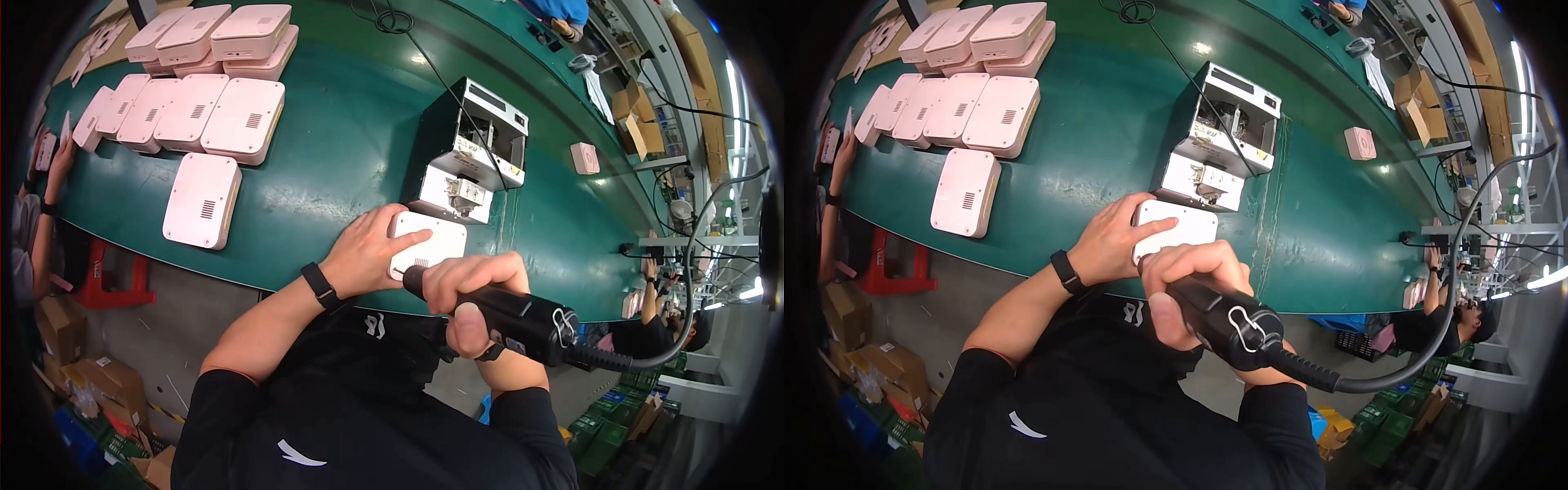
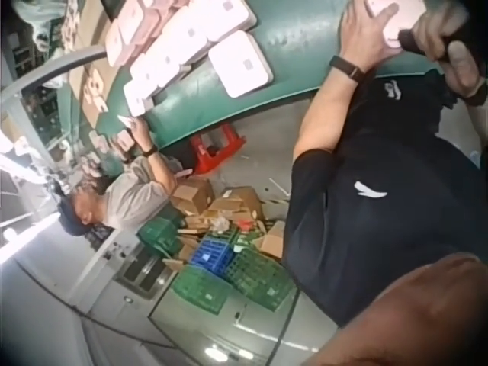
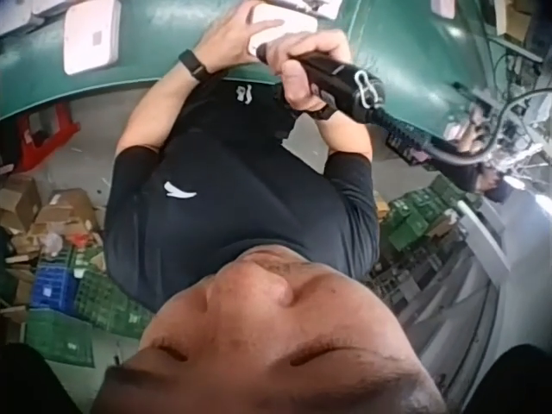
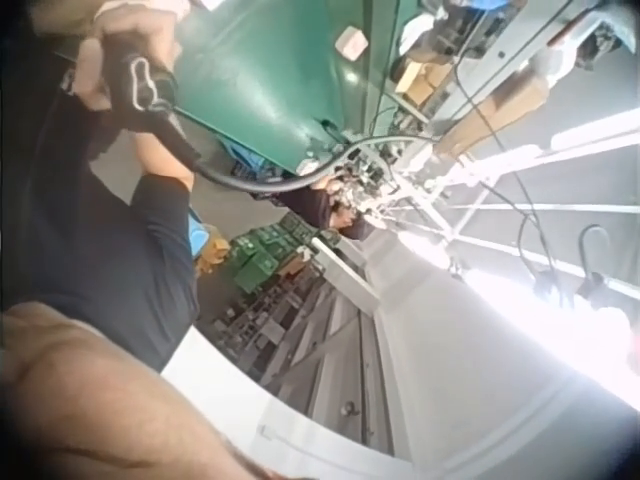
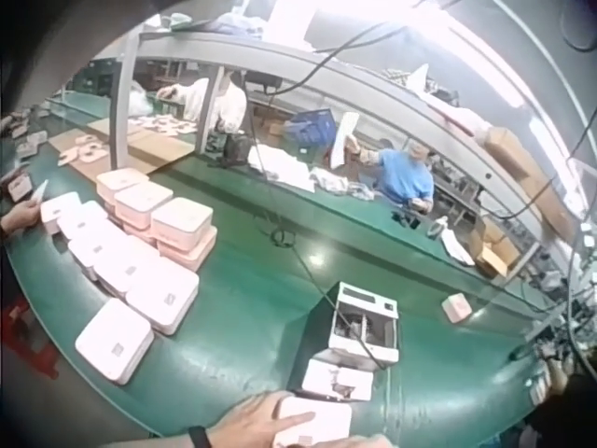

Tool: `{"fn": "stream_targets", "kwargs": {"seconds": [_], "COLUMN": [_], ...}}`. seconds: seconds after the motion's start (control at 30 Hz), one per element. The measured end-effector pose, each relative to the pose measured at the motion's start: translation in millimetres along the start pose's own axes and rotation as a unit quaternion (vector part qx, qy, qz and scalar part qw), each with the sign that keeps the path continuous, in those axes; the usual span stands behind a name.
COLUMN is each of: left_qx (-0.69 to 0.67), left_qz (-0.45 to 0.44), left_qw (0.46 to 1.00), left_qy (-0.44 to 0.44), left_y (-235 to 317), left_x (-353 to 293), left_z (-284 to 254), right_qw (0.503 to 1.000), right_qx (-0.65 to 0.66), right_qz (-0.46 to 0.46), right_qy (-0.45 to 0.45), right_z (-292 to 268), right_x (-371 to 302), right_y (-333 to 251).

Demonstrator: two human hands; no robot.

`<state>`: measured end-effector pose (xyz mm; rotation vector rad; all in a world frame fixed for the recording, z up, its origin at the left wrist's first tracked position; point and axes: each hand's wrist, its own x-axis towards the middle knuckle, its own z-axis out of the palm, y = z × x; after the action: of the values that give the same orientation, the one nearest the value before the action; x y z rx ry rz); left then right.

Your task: The person picks up a pink device, places it on the table, and uses a power screwdriver to drive screws into the back panel. After finishing, they move the device to a stack and repeat the process with another device.

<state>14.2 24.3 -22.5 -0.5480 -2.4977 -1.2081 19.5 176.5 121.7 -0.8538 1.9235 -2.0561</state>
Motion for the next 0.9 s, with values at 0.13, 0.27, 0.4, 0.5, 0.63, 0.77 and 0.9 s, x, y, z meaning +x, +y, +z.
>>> {"fn": "stream_targets", "kwargs": {"seconds": [0.13, 0.27, 0.4, 0.5, 0.63, 0.77, 0.9], "left_qx": [-0.007, -0.005, -0.012, -0.013, -0.095, -0.173, -0.511], "left_qz": [-0.002, -0.003, -0.006, -0.028, -0.123, -0.203, -0.478], "left_qw": [1.000, 1.000, 1.000, 0.999, 0.985, 0.960, 0.714], "left_qy": [-0.003, -0.006, -0.008, -0.031, -0.069, -0.089, -0.019], "left_y": [0, 1, 4, 19, 16, 17, 23], "left_x": [-1, -1, 3, 3, -26, -57, -53], "left_z": [3, -1, -3, -24, -49, -80, -98], "right_qw": [1.000, 0.999, 0.997, 0.991, 0.962, 0.940, 0.909], "right_qx": [0.008, 0.022, 0.018, 0.069, 0.149, 0.086, -0.021], "right_qz": [-0.007, -0.037, -0.051, -0.072, -0.133, -0.161, -0.113], "right_qy": [0.005, 0.019, 0.046, 0.091, 0.188, 0.289, 0.400], "right_z": [-1, -1, 4, 2, -32, -80, -117], "right_x": [-1, 1, 6, 11, 3, -31, -73], "right_y": [6, 18, 20, 2, -12, 9, 43]}}
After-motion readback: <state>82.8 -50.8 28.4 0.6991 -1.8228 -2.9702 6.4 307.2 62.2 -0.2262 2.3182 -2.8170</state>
